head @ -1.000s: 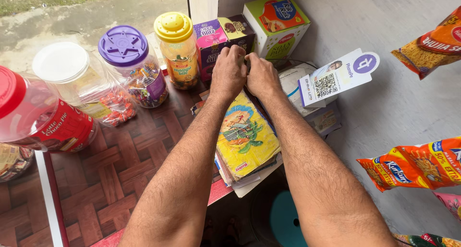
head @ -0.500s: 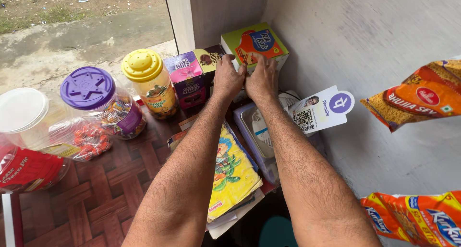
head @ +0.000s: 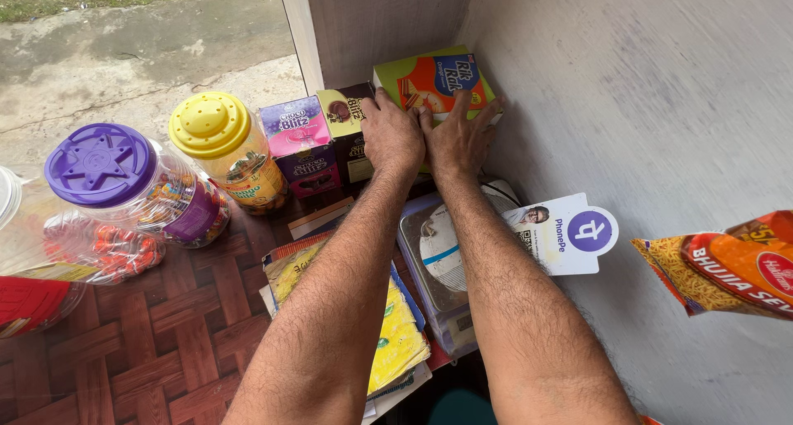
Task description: The person moves various snack boxes and plastic jars from a counter to the floor, placing them in a line. They handle items one by one, including yellow and pink boxes and several jars with different colored lids, then return to the counter to retrieve more items.
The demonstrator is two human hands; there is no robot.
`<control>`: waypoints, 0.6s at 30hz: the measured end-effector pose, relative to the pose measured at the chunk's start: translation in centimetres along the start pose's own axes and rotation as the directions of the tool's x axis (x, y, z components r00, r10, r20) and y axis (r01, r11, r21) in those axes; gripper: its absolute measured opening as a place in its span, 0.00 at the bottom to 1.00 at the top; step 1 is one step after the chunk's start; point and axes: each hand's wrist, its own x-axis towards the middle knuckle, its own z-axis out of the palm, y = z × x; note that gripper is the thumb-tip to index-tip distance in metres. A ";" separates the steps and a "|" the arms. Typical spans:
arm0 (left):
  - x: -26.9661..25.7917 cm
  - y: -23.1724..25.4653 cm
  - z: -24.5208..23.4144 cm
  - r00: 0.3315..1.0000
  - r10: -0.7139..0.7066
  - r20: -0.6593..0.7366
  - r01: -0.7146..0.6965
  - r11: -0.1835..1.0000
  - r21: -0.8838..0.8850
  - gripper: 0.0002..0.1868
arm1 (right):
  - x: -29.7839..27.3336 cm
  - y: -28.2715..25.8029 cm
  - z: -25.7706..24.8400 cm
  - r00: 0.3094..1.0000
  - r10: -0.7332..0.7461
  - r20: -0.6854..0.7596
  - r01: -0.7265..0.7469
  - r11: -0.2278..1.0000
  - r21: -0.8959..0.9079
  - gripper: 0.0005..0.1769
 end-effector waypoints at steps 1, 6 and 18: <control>0.0 0.0 0.1 1.000 0.003 0.001 -0.003 1.000 0.014 0.36 | 0.0 -0.1 0.0 1.000 -0.006 -0.012 0.006 0.999 -0.042 0.44; 0.0 0.2 -0.3 1.000 -0.005 -0.004 0.005 1.000 0.022 0.37 | 0.3 -0.8 -0.1 0.999 0.037 -0.020 -0.040 0.987 -0.158 0.48; -0.1 -0.1 0.6 0.997 -0.068 -0.025 0.067 0.997 -0.034 0.37 | 0.9 -1.4 -2.9 0.970 0.185 0.157 -0.198 0.977 0.073 0.58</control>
